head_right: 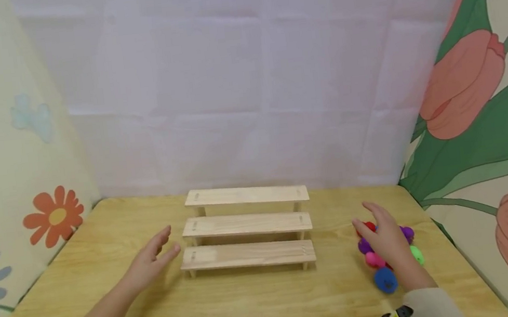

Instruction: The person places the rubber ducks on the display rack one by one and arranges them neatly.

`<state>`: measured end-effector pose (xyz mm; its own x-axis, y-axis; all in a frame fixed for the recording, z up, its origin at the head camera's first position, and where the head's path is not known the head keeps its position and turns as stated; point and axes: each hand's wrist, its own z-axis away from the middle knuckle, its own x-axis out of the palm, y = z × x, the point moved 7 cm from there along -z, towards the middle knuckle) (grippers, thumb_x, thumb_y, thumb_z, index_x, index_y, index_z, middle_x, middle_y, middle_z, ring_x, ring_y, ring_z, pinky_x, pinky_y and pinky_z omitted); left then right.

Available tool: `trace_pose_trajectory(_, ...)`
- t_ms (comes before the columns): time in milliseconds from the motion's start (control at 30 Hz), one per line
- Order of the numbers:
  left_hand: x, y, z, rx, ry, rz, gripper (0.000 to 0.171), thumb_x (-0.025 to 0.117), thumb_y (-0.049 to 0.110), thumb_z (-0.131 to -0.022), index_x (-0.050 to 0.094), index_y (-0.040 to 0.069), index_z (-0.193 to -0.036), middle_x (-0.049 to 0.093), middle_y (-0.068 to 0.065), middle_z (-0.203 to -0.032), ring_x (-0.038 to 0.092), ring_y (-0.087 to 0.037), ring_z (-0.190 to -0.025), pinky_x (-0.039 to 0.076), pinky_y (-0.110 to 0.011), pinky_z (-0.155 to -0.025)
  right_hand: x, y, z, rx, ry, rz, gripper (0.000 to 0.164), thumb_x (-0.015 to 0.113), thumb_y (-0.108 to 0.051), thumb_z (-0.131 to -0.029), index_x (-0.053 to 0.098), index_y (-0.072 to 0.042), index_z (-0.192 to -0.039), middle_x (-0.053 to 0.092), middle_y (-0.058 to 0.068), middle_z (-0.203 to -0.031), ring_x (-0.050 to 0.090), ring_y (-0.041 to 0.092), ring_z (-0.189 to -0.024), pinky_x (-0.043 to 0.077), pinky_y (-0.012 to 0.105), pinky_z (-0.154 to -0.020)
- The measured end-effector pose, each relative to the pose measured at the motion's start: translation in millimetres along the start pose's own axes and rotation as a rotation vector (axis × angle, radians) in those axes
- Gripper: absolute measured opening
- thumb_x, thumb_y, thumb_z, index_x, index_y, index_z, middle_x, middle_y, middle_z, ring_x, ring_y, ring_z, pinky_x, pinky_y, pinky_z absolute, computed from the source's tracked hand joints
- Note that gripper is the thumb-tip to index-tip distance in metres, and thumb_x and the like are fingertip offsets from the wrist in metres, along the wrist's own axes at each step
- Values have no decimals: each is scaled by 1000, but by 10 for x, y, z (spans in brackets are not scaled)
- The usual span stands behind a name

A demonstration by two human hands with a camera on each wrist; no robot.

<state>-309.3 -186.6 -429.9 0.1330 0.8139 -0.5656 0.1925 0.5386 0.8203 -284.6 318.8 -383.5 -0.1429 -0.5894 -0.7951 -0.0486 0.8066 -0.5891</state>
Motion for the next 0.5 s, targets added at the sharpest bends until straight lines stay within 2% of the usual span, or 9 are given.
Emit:
trace_pose_trajectory(133,74,6,44,-2,-33,32,76,50,38,-102,12,-1,-156,15,-28,-161,17,-55,-143,22,-69,-112,-25,60,108,-8,0,-11,74,50,-49,-100,29,-1,-152,26,31,-155,26,55,-139,27,72,-106)
trace_pose_trajectory(267,124,-8,77,-11,-40,27,79,51,42,-101,13,-1,-156,17,-26,-161,18,-51,-145,22,-68,-113,-45,103,210,-31,8,-24,69,52,-42,-101,32,4,-148,30,33,-152,28,55,-137,27,73,-105)
trace_pose_trajectory(500,221,-38,120,-32,-59,38,80,55,42,-99,16,1,-156,18,-25,-161,20,-48,-146,24,-66,-114,-27,219,385,-15,18,-41,64,54,-36,-101,36,8,-144,35,36,-147,31,57,-134,29,73,-104)
